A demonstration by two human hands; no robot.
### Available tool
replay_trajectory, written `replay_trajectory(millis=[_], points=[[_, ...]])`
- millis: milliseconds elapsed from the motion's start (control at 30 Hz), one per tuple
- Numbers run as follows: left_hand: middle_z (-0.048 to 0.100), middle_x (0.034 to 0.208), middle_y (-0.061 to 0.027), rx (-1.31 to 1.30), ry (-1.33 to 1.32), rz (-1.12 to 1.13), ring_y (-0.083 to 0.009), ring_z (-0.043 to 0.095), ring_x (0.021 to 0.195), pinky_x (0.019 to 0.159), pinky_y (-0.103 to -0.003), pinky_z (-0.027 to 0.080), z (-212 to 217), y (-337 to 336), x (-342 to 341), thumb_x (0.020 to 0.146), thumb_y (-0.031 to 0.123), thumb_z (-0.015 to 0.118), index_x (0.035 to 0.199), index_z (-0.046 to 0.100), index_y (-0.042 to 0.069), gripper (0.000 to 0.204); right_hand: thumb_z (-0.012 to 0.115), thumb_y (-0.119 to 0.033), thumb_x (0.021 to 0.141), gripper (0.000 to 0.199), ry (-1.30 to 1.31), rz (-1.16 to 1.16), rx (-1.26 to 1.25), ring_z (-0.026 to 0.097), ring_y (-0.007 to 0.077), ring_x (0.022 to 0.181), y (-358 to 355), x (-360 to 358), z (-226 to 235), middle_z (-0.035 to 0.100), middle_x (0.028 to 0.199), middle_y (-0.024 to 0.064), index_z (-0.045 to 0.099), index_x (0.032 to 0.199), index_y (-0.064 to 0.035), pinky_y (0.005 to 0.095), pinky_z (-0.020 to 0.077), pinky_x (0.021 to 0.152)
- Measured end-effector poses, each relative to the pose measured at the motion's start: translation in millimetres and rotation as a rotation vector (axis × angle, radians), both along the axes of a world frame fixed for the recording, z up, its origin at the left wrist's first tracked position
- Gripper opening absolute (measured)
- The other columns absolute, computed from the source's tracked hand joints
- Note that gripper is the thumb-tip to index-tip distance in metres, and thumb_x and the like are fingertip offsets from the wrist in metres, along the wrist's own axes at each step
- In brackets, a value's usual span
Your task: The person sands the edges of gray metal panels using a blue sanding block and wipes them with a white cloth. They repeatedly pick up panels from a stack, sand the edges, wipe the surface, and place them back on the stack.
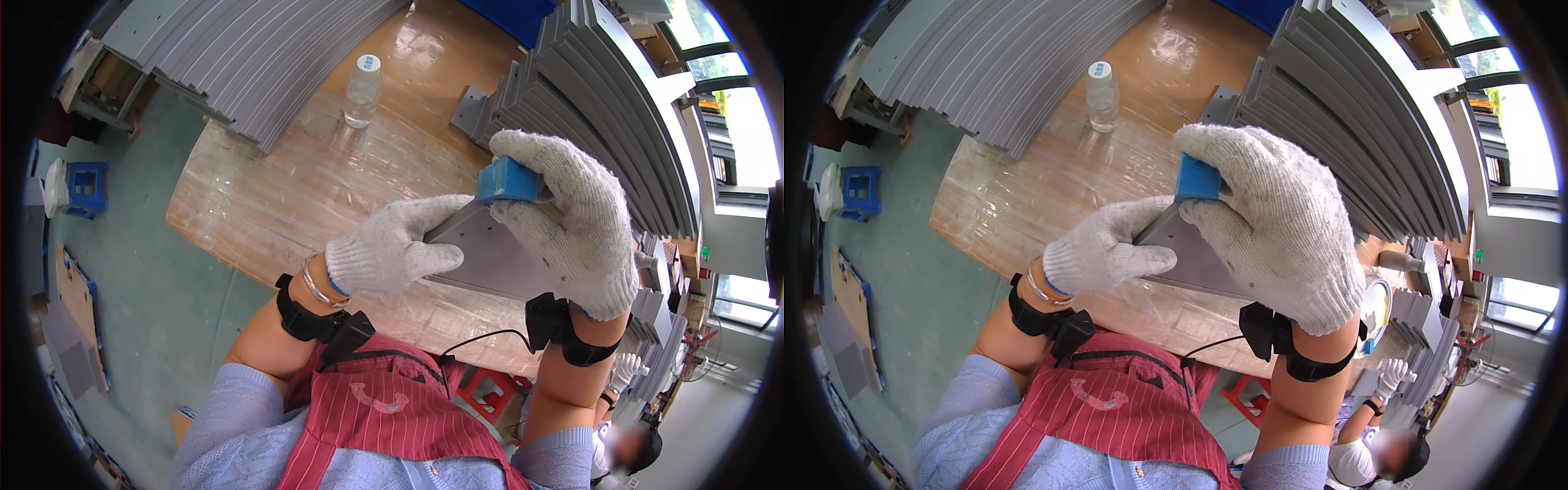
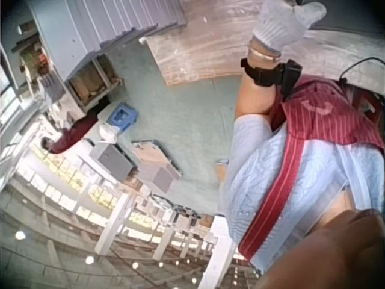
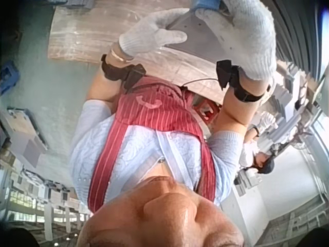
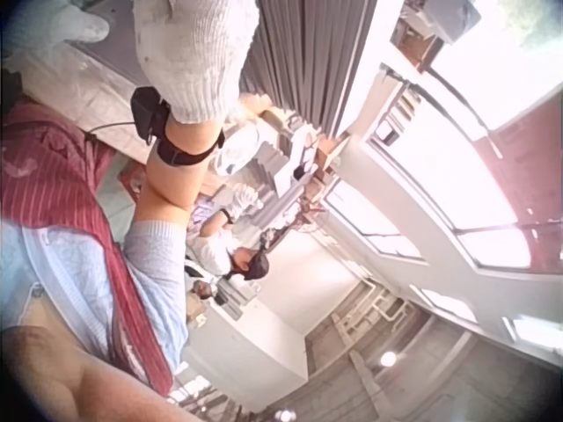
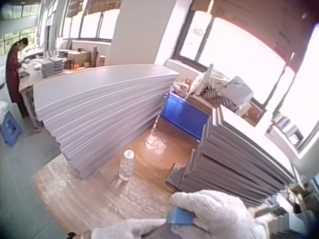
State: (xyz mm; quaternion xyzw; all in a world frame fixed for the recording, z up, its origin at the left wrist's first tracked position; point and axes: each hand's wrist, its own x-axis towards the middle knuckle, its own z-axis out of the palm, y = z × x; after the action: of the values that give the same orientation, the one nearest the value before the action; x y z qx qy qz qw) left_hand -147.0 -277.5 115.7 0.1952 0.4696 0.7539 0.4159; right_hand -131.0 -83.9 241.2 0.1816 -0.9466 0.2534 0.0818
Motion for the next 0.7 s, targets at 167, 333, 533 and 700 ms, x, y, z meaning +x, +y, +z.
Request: replay_trajectory(millis=[167, 333, 533, 700], points=[[0.06, 0.132, -0.0117, -0.01, -0.084, 0.025, -0.0174, 0.058, 0.118, 0.101, -0.032, 0.047, 5.4, 0.2, 2.6, 0.088, 0.01, 0.064, 0.148, 0.042, -0.001, 0.065, 0.082, -0.006, 0.075, 0.046, 0.101, -0.282, -0.267, 0.071, 0.0223, 0.099, 0.5, 21.9, -16.4, 0.072, 0.108, 0.0112, 0.068, 0.118, -0.0059, 0.0336, 0.0576, 0.084], [0.056, 0.138, -0.0123, 0.022, -0.132, 0.034, -0.0175, 0.054, 0.124, 0.105, -0.033, 0.044, -0.1, 2.1, 3.1, 0.089, 0.008, 0.068, 0.15, 0.037, -0.002, 0.069, 0.084, -0.006, 0.073, 0.047, 0.215, -0.35, -0.281, 0.068, 0.018, 0.086, -15.8, 38.7, -40.8, 0.072, 0.104, 0.0093, 0.069, 0.118, -0.0056, 0.0295, 0.0562, 0.076], [0.054, 0.141, -0.0128, -0.009, -0.12, 0.055, -0.0183, 0.052, 0.128, 0.109, -0.034, 0.042, 5.7, 2.0, 3.1, 0.09, 0.008, 0.07, 0.152, 0.034, -0.002, 0.072, 0.083, -0.007, 0.074, 0.046, 0.291, -0.394, -0.253, 0.067, 0.0188, 0.081, -16.5, 40.4, -57.4, 0.071, 0.1, 0.0106, 0.068, 0.118, -0.0046, 0.0289, 0.0555, 0.072], [0.054, 0.141, -0.013, 0.019, -0.13, 0.087, -0.0184, 0.052, 0.128, 0.109, -0.034, 0.042, -0.1, 2.8, 7.8, 0.09, 0.007, 0.07, 0.151, 0.035, -0.003, 0.071, 0.083, -0.007, 0.075, 0.046, 0.318, -0.373, -0.275, 0.069, 0.0197, 0.085, -23.8, 39.6, -56.8, 0.071, 0.102, 0.0114, 0.069, 0.118, -0.0049, 0.0295, 0.0564, 0.074]])
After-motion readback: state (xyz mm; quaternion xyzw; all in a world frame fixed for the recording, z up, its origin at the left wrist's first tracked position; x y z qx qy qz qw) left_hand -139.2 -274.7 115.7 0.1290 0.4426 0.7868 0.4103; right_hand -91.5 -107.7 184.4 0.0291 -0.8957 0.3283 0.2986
